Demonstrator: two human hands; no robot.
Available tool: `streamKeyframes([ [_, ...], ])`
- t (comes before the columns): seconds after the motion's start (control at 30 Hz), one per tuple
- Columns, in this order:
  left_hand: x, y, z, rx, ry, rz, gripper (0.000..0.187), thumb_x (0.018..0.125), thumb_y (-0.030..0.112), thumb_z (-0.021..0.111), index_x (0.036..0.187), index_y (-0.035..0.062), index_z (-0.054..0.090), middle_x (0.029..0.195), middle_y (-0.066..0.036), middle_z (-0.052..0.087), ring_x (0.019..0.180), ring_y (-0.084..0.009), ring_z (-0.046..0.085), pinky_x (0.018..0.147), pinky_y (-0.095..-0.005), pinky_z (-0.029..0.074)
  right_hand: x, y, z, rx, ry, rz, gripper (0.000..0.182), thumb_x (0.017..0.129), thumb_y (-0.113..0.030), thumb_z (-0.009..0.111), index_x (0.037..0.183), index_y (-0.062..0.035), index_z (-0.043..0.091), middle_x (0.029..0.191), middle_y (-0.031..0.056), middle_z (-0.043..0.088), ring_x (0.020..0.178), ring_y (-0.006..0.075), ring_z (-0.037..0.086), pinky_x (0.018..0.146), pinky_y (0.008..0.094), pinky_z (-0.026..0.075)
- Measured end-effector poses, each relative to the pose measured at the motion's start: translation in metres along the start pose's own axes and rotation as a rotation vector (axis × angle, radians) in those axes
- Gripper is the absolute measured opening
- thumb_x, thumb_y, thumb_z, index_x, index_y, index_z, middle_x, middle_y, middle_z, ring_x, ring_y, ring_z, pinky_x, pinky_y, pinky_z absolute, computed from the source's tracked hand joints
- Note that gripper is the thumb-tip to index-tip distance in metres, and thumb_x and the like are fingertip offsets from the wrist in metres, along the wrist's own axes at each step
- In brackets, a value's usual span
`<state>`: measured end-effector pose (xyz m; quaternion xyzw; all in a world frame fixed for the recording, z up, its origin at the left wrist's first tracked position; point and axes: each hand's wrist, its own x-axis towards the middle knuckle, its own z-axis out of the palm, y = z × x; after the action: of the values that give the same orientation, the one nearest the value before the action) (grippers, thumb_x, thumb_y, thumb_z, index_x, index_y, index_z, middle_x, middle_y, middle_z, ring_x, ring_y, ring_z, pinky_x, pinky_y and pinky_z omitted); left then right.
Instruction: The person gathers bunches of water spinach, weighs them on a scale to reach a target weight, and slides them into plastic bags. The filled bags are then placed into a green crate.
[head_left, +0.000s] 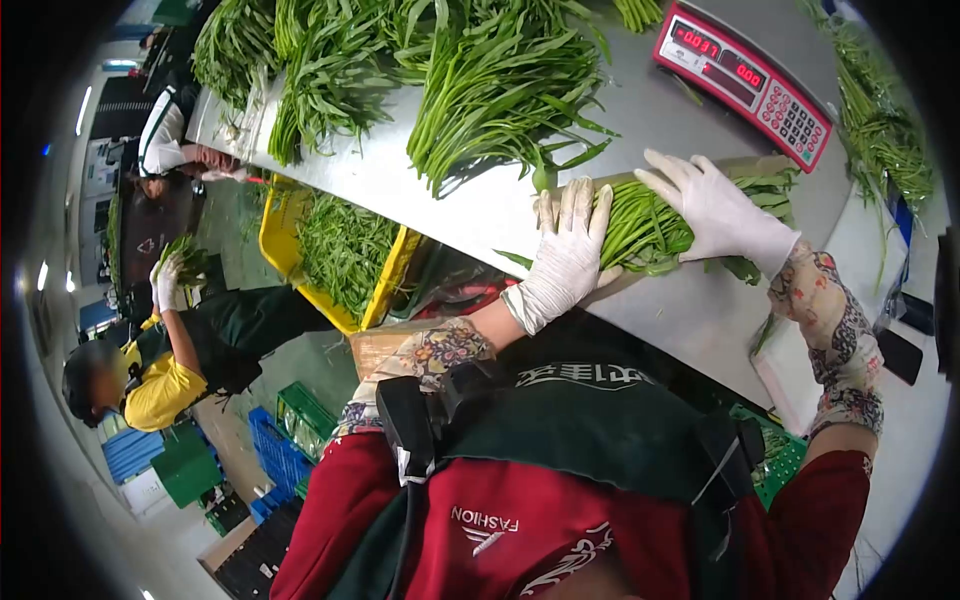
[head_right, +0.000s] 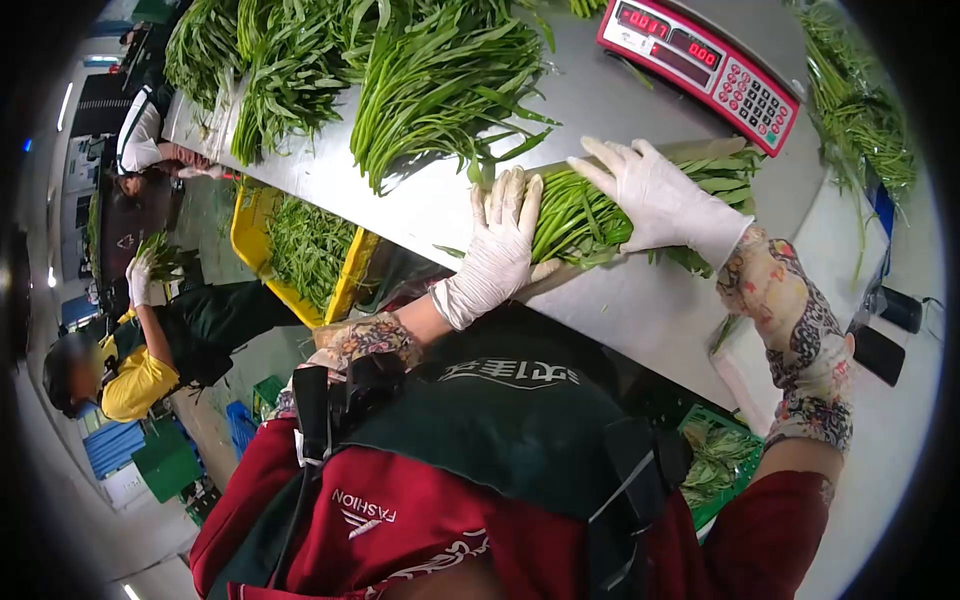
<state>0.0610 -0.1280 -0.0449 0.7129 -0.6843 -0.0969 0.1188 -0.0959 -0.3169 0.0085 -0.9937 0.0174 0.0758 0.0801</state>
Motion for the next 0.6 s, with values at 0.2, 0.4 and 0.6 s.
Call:
streamKeyframes([
  [0.2,-0.005,-0.023,-0.013,-0.136,0.026,0.198,0.106,0.07,0.053,0.067,0.141,-0.0076,0.018,0.142,-0.028,0.024,0.134,-0.0428,0.022,0.109,-0.0574,0.014,-0.007,-0.021,-0.006,0.06,-0.02,0.02,0.095,0.063,-0.049,0.075,0.144,-0.0246,0.032,0.119,0.0223,0.049,0.11,0.0322,0.05,0.096,0.0415,0.034],
  [0.4,0.032,-0.023,-0.033,-0.539,-0.136,0.535,0.108,0.074,0.063,0.058,0.142,-0.0075,0.014,0.146,-0.025,0.022,0.138,-0.0403,0.016,0.113,-0.0508,0.01,-0.081,-0.091,-0.027,0.306,0.015,0.456,0.073,0.063,-0.035,0.075,0.132,-0.0309,0.05,0.115,0.0205,0.051,0.092,0.0342,0.057,0.077,0.0416,0.048],
  [0.6,0.085,0.043,-0.01,-1.077,-0.226,0.481,0.062,0.089,0.034,0.057,0.138,0.0014,0.036,0.124,-0.019,0.053,0.12,-0.0341,0.047,0.103,-0.0383,0.035,-0.177,-0.19,-0.055,0.257,0.188,1.223,0.071,0.066,-0.031,0.075,0.132,-0.0251,0.049,0.109,0.0169,0.057,0.094,0.0333,0.059,0.08,0.0389,0.049],
])
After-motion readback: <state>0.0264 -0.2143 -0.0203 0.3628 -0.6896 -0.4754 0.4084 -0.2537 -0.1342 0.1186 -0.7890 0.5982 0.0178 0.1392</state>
